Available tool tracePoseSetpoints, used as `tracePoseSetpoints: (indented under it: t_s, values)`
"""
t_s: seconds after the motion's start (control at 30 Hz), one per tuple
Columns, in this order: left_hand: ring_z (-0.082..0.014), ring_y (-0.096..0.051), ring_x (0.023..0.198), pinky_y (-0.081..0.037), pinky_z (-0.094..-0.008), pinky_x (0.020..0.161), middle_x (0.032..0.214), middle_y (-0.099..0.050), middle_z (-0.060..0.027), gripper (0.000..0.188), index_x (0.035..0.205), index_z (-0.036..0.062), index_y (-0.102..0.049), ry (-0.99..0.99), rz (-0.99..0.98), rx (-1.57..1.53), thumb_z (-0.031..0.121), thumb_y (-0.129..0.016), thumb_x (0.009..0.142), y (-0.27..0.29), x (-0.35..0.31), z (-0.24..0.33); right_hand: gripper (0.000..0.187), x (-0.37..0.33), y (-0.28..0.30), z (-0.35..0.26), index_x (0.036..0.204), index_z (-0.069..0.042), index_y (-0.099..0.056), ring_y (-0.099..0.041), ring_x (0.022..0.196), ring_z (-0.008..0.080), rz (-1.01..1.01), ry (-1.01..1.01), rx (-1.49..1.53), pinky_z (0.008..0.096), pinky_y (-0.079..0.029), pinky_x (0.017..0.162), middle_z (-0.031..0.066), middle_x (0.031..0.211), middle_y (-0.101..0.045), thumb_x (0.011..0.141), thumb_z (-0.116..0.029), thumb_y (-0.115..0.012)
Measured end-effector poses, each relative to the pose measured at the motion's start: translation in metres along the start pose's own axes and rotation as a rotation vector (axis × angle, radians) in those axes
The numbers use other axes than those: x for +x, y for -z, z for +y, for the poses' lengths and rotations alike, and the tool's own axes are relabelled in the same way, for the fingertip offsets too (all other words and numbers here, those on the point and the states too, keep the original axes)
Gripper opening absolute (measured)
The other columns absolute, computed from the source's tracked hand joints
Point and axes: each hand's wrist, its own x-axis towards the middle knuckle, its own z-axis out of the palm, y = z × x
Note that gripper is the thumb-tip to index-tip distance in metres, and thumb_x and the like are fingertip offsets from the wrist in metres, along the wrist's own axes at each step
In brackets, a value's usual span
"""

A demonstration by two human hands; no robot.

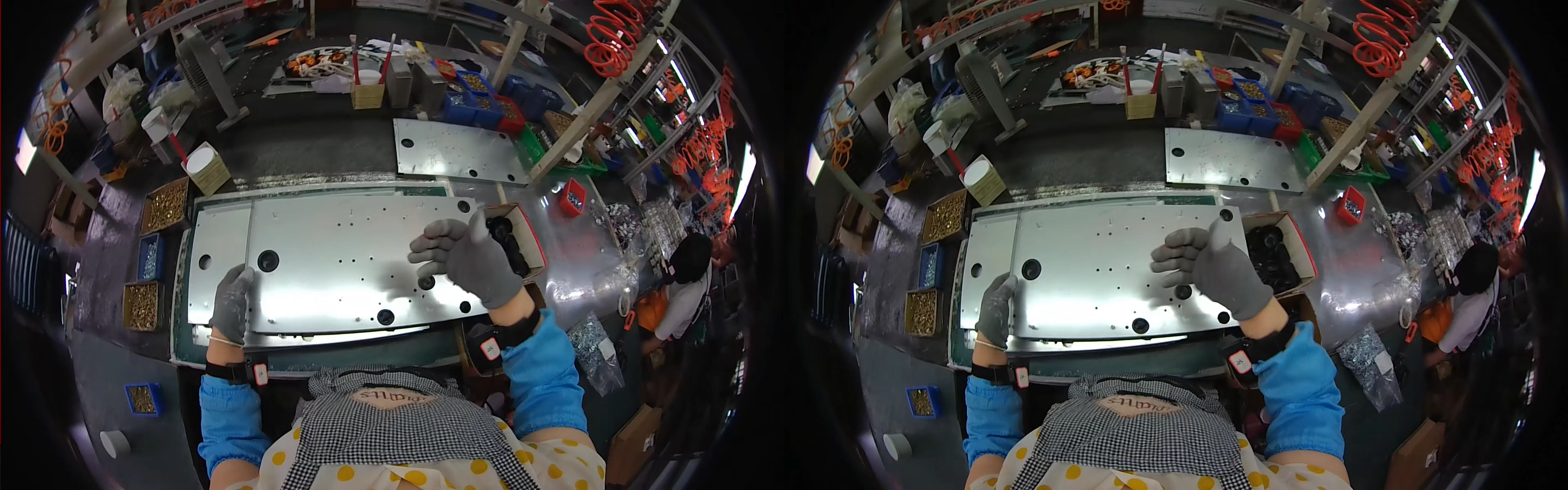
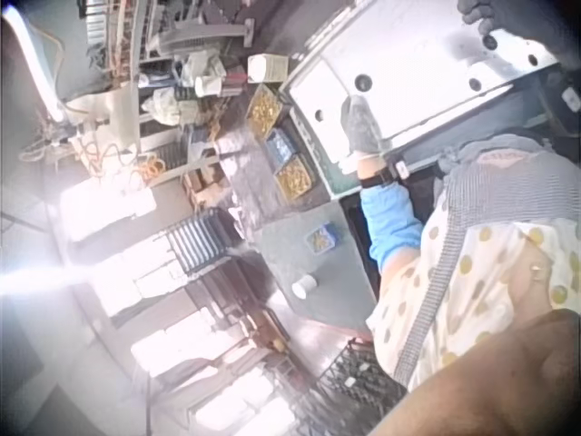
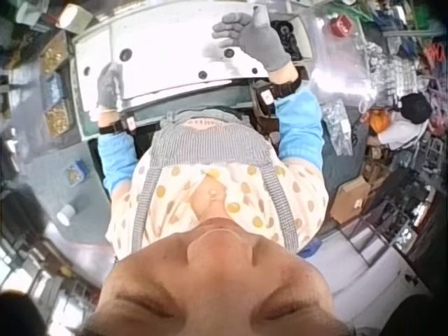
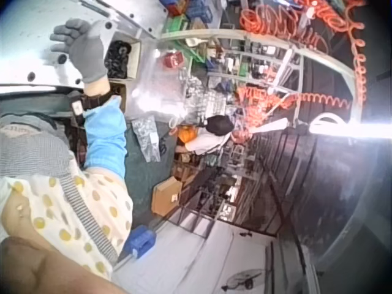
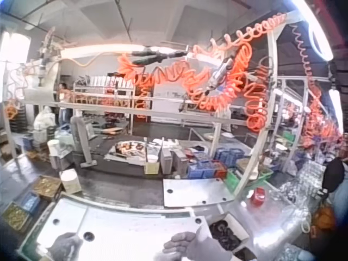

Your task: Manually inserting and pressing rubber grommets/stoppers into a large metal panel on a factory assembly line.

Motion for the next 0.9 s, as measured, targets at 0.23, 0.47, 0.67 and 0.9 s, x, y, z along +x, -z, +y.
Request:
tracePoseSetpoints:
  t_s: [0.23,0.47,0.67,0.9]
  values:
    - [-0.0111,-0.055,0.085,-0.045,-0.0233,0.079,0.095,-0.061,-0.0040,0.031,0.115,-0.0032,-0.058,-0.043,-0.030,0.004,0.020,-0.055,0.094,0.002,0.000,-0.001,0.037,-0.098,-0.090,-0.066,0.110,0.002,-0.056,-0.056,0.097,0.0193,0.514,1.240,-1.418,0.0306,-0.045,0.088,0.0099,0.107,-0.057,0.074,0.000,-0.063]
    - [-0.0119,-0.054,0.088,-0.043,-0.0260,0.082,0.097,-0.060,-0.0038,0.039,0.119,-0.0026,-0.057,0.025,0.030,0.054,0.025,-0.058,0.092,0.005,0.005,-0.005,0.038,-0.153,-0.135,-0.105,0.110,0.002,-0.056,-0.057,0.096,0.0200,0.313,1.288,-2.102,0.0312,-0.046,0.086,0.0098,0.105,-0.058,0.073,-0.001,-0.065]
    - [-0.0122,-0.054,0.090,-0.044,-0.0264,0.081,0.098,-0.060,-0.0039,0.041,0.119,-0.0027,-0.057,-0.009,0.031,0.080,0.028,-0.059,0.091,0.005,0.002,-0.004,0.040,-0.157,-0.138,-0.108,0.110,0.002,-0.056,-0.057,0.095,0.0207,0.283,1.252,-2.161,0.0317,-0.046,0.085,0.0098,0.103,-0.058,0.072,-0.003,-0.067]
    - [-0.0116,-0.054,0.083,-0.045,-0.0242,0.074,0.094,-0.060,-0.0025,0.041,0.119,-0.0017,-0.057,0.004,0.041,0.128,0.028,-0.059,0.091,0.003,0.001,-0.003,0.041,-0.162,-0.137,-0.113,0.110,0.001,-0.057,-0.058,0.093,0.0214,0.272,1.222,-2.188,0.0323,-0.047,0.083,0.0097,0.101,-0.059,0.071,-0.005,-0.068]
